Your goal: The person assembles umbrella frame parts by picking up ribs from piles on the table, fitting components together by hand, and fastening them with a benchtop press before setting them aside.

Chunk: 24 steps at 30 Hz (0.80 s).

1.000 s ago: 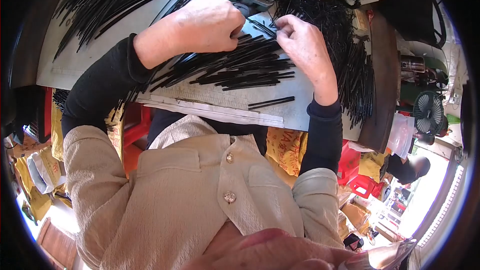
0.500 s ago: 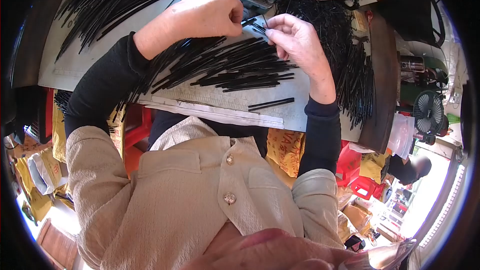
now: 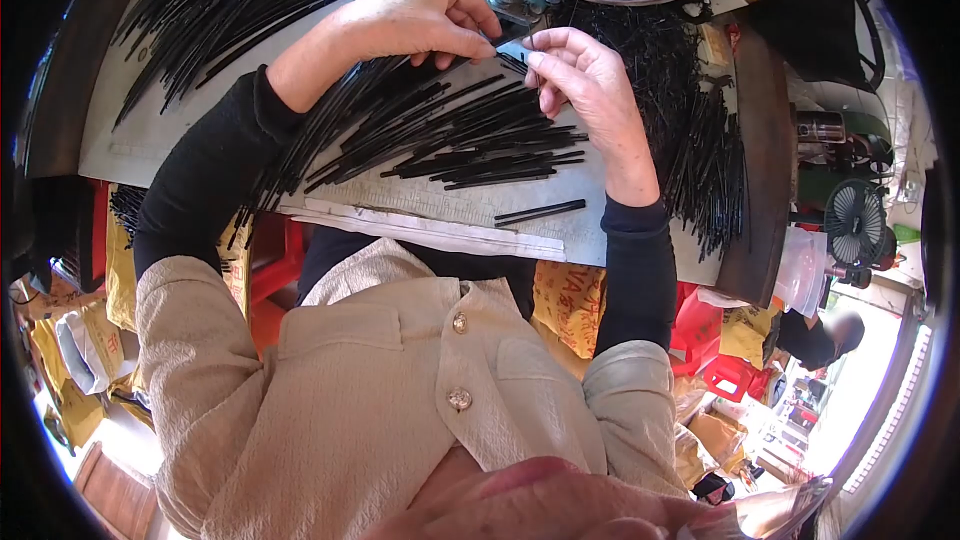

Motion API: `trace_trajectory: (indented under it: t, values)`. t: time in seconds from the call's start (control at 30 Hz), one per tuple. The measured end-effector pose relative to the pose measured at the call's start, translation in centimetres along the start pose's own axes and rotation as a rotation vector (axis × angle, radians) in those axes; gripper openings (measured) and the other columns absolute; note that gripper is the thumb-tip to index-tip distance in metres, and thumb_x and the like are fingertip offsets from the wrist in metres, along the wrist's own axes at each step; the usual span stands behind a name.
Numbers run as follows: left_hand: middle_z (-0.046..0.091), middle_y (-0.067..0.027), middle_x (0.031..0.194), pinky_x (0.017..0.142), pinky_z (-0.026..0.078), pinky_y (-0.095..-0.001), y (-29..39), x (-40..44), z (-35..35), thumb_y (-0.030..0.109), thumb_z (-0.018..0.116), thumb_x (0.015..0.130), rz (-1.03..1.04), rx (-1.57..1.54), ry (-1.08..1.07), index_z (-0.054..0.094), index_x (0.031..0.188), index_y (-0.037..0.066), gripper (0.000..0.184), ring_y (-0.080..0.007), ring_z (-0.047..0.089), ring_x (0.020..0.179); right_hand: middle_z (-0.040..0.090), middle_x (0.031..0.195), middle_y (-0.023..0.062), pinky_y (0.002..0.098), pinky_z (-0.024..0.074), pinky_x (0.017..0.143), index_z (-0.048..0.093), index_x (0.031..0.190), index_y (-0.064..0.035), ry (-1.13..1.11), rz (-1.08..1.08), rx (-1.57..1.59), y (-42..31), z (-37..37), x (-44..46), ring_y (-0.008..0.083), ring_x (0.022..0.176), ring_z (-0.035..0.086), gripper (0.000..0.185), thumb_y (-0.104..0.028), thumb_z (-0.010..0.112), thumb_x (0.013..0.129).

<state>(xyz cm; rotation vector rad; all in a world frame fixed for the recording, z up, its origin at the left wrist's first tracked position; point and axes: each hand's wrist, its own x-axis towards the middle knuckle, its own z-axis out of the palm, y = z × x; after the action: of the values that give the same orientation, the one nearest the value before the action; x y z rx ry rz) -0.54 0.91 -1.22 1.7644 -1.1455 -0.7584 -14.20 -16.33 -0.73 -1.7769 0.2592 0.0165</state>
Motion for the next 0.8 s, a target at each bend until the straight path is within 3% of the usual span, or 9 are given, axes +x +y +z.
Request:
trace_trajectory:
  t: [0.3, 0.53, 0.8]
  values:
    - [0.063, -0.0046, 0.068, 0.046, 0.046, -0.0188, 0.2, -0.1, 0.4, 0.021, 0.064, 0.075, 0.048, 0.099, 0.021, 0.064, 0.094, 0.001, 0.027, -0.0074, 0.056, 0.054, 0.060, 0.070, 0.0058, 0.0167, 0.0439, 0.046, 0.056, 0.094, 0.0015, 0.079, -0.055, 0.122, 0.3, 0.3, 0.4, 0.0066, 0.052, 0.055, 0.020, -0.015, 0.059, 0.083]
    - [0.062, -0.0042, 0.065, 0.043, 0.044, -0.0175, 0.2, -0.1, 0.7, 0.021, 0.066, 0.076, -0.001, 0.054, -0.055, 0.063, 0.089, -0.001, 0.025, -0.0077, 0.056, 0.051, 0.060, 0.070, 0.0058, 0.0165, 0.0450, 0.047, 0.056, 0.092, 0.0009, -0.024, -0.023, 0.194, 0.7, 0.0, 0.4, 0.0071, 0.052, 0.055, 0.020, -0.017, 0.059, 0.083]
    - [0.063, -0.0021, 0.069, 0.047, 0.047, -0.0167, -0.8, 0.2, 0.1, 0.020, 0.063, 0.077, -0.077, -0.231, -0.086, 0.064, 0.083, 0.003, 0.018, -0.0073, 0.058, 0.056, 0.060, 0.069, 0.0055, 0.0166, 0.0447, 0.046, 0.056, 0.091, -0.0001, 0.005, -0.011, 0.282, 0.9, -0.2, 0.2, 0.0068, 0.050, 0.054, 0.019, -0.017, 0.059, 0.083]
